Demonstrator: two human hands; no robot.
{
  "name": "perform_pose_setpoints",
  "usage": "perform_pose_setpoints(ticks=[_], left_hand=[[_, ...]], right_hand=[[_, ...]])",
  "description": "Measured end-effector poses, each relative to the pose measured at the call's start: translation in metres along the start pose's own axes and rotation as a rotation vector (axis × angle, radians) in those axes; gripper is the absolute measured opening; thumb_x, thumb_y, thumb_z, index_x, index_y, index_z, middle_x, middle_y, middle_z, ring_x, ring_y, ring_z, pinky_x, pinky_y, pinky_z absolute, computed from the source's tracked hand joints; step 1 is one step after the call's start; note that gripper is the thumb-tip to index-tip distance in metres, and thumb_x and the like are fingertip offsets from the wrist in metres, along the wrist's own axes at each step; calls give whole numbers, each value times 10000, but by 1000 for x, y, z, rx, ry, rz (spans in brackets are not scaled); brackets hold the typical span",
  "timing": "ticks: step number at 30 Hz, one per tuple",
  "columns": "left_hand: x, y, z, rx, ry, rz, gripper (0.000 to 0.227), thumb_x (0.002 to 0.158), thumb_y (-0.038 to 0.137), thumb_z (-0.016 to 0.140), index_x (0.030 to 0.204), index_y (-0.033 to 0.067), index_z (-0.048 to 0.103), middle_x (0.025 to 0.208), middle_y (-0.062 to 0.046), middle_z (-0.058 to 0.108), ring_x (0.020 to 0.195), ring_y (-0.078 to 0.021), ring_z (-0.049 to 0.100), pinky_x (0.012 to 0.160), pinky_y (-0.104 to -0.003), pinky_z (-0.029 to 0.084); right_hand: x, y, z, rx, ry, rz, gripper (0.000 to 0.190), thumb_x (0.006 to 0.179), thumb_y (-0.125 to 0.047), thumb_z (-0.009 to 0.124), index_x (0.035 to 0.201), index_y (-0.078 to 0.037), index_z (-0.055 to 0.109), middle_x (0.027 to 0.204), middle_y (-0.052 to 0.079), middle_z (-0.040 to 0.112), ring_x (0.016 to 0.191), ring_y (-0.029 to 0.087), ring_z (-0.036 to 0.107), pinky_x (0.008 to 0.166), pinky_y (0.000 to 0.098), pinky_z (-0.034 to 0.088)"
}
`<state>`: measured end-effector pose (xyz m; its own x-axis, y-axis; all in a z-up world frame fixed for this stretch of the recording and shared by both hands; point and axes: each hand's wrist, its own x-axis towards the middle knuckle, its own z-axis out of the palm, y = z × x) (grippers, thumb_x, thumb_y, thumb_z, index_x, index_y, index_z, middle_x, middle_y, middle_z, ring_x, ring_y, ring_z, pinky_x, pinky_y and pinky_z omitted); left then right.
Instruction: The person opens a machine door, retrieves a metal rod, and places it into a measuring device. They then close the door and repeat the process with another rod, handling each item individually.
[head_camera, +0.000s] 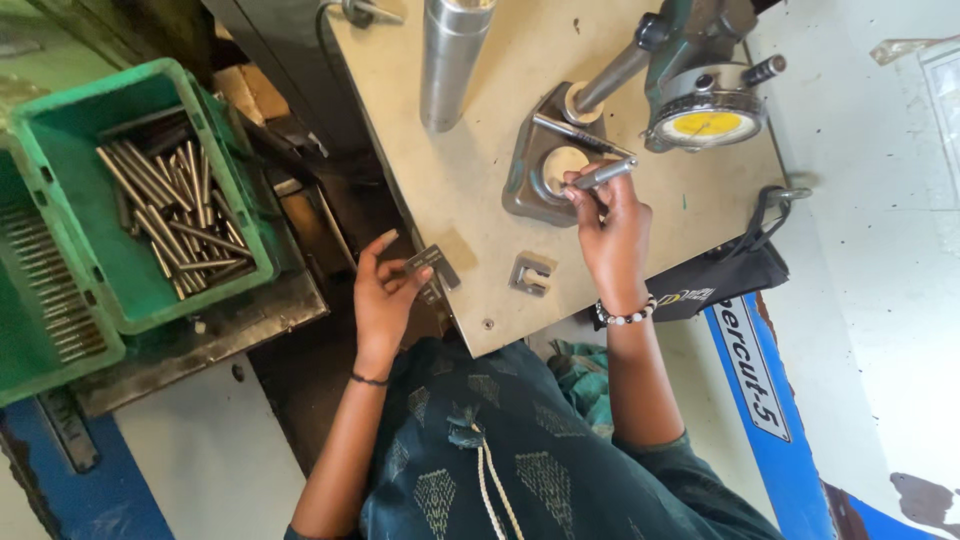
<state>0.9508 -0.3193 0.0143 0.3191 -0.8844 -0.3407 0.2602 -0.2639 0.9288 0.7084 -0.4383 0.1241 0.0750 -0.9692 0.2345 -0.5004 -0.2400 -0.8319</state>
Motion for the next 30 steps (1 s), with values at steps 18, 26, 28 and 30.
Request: perform_pose_setpoints(ticks=[18, 26, 28, 30], left_hand=[[-23, 3, -15, -137, -61, -19, 580, 899, -34, 708, 1421, 38, 466, 1038, -78, 709, 901, -152, 733, 771, -270, 610], [-24, -14, 13, -95, -188, -23, 552, 900, -33, 708, 1398, 42, 481, 990, -68, 676, 816, -119, 704, 665, -258, 586], [-22, -15, 23, -60, -200, 3, 571, 893, -49, 722, 1408, 40, 492, 980, -83, 665, 778, -120, 679, 641, -263, 571], [-19, -13, 30, -36, -216, 1, 566, 904, -49, 707, 1418, 43, 488, 979, -94, 692, 763, -122, 685, 645, -254, 568]], right_hand=[[12, 12, 4, -25, 55, -26, 213, 959, 113, 658, 1137, 25, 580, 1048, 152, 787, 1057, 187, 778, 880, 262, 579], [13, 16, 5, -33, 62, -44, 221, 948, 134, 626, 1134, 25, 578, 1046, 146, 790, 1044, 174, 777, 894, 260, 578], [13, 17, 5, -41, 62, -50, 232, 940, 140, 611, 1138, 22, 583, 1043, 140, 795, 1037, 169, 779, 900, 264, 578], [14, 18, 5, -53, 72, -39, 216, 946, 118, 643, 1129, 18, 588, 1024, 136, 795, 1018, 163, 781, 874, 260, 576]])
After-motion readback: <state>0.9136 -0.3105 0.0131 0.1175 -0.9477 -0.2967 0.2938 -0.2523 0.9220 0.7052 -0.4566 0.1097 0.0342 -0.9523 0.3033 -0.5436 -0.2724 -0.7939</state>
